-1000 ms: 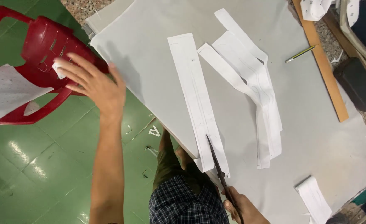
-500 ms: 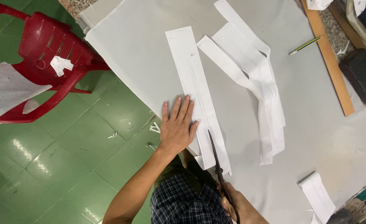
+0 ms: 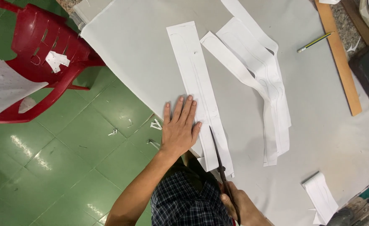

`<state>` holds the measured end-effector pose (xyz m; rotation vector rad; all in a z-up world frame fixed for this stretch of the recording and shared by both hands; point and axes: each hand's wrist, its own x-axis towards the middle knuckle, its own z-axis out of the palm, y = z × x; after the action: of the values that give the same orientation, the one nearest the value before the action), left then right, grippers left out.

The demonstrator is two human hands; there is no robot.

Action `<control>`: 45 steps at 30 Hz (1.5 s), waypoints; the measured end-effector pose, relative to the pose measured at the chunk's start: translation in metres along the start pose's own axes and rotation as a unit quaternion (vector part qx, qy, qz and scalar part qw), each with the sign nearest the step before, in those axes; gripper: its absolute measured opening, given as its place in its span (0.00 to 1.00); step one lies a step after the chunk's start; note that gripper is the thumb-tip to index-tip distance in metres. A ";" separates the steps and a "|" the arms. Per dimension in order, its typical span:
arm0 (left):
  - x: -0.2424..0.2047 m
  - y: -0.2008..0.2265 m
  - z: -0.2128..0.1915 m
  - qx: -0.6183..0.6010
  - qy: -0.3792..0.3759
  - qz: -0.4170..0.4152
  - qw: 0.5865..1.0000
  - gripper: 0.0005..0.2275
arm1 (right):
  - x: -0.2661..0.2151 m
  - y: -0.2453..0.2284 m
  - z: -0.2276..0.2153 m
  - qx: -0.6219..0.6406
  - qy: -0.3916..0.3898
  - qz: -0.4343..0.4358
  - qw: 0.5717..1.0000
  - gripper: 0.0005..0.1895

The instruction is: The person uses shears to cut long strips of white fabric along drawn lines on a worktable. They repeatedly reposition the fabric and trim the strips into narrower pieces, leaving cut-off pieces on the table.

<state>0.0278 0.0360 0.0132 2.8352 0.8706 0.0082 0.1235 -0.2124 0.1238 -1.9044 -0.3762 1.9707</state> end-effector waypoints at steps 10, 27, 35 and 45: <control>0.000 -0.001 0.003 0.020 -0.020 -0.004 1.000 0.28 | 0.044 0.033 -0.018 -0.092 -0.007 -0.034 0.995 0.40; 0.003 -0.003 0.004 -0.019 0.013 -0.006 1.000 0.27 | 0.047 0.007 -0.027 -0.034 0.006 -0.053 0.998 0.34; 0.022 -0.019 -0.015 -0.100 0.002 -0.012 0.995 0.27 | 0.065 -0.049 -0.040 -0.090 -0.004 -0.023 0.996 0.38; 0.101 -0.080 -0.017 0.009 0.006 0.009 1.000 0.28 | 0.079 -0.044 -0.042 -0.041 -0.031 0.000 0.999 0.30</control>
<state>0.0660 0.1607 0.0119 2.8627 0.8525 0.0211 0.1675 -0.1410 0.0698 -1.8958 -0.4807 2.0479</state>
